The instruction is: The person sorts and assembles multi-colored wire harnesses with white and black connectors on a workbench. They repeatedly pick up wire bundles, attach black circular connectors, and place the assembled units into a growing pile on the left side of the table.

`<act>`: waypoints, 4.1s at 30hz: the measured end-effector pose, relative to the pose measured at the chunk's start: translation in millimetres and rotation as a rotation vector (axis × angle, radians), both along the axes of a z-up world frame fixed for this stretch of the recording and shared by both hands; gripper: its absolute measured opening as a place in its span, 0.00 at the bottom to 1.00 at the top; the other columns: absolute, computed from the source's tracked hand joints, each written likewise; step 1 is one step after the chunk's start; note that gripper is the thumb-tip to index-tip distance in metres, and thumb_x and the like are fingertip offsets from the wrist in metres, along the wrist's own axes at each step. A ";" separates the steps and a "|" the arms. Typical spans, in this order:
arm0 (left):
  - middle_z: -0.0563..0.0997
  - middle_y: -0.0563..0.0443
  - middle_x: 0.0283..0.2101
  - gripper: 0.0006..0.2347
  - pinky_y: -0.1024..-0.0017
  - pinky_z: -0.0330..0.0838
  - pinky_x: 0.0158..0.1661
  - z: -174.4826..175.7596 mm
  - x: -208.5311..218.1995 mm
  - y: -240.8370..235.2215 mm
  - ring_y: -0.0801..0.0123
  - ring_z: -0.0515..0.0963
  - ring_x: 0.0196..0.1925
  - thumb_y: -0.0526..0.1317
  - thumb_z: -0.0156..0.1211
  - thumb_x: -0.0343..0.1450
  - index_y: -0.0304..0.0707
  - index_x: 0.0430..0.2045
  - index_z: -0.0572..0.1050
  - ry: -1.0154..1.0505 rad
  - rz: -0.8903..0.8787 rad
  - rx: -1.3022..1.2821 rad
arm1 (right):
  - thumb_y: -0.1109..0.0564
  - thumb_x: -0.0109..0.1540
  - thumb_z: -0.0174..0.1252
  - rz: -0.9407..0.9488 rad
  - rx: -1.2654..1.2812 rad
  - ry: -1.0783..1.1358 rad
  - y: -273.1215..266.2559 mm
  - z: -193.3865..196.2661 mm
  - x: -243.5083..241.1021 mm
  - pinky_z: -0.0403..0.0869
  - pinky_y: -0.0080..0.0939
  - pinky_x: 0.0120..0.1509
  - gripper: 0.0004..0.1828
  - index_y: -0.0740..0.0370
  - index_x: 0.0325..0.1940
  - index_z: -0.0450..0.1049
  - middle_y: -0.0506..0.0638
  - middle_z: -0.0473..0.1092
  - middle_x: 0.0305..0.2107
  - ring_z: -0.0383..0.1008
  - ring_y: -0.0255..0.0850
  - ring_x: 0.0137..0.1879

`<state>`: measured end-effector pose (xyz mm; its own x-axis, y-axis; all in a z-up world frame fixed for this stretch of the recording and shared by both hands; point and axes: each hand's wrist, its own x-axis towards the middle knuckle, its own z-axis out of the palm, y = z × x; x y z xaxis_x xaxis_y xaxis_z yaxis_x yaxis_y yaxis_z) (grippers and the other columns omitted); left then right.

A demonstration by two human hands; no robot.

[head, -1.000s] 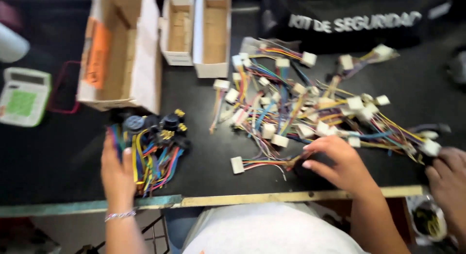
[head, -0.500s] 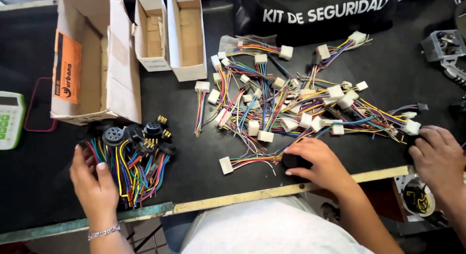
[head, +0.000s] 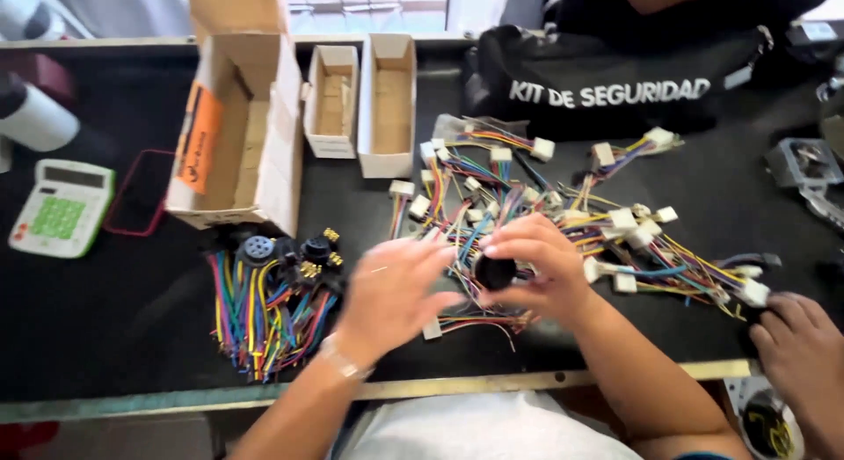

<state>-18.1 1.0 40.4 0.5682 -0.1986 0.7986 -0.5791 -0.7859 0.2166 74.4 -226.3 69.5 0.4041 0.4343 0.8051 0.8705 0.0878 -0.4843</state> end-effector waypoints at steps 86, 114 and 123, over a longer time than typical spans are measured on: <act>0.79 0.43 0.34 0.10 0.57 0.75 0.35 -85.2 56.3 -5.9 0.48 0.79 0.32 0.32 0.59 0.71 0.33 0.45 0.80 -0.181 -0.096 -0.224 | 0.58 0.62 0.65 -0.139 -0.084 -0.331 34.3 -75.4 18.5 0.79 0.56 0.52 0.10 0.55 0.47 0.77 0.60 0.79 0.47 0.75 0.47 0.35; 0.53 0.13 0.73 0.36 0.46 0.49 0.72 -44.0 -82.8 128.4 0.23 0.55 0.76 0.44 0.57 0.76 0.18 0.71 0.44 0.373 0.712 -0.305 | 0.55 0.73 0.49 0.193 -0.432 -0.220 35.9 -94.3 -2.5 0.76 0.50 0.45 0.14 0.48 0.63 0.69 0.52 0.72 0.55 0.78 0.49 0.42; 0.52 0.08 0.71 0.42 0.38 0.57 0.68 -76.1 -90.5 139.1 0.13 0.61 0.69 0.55 0.50 0.76 0.13 0.69 0.37 0.484 0.818 0.020 | 0.53 0.76 0.44 0.132 -0.478 -0.290 31.7 -90.0 -2.4 0.72 0.44 0.45 0.15 0.42 0.67 0.67 0.48 0.72 0.54 0.76 0.44 0.41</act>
<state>-108.5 140.1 -35.7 0.8051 0.3965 0.4411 0.3016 -0.9140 0.2713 72.0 -194.6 -20.5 0.1142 0.8090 0.5766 0.9701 0.0343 -0.2403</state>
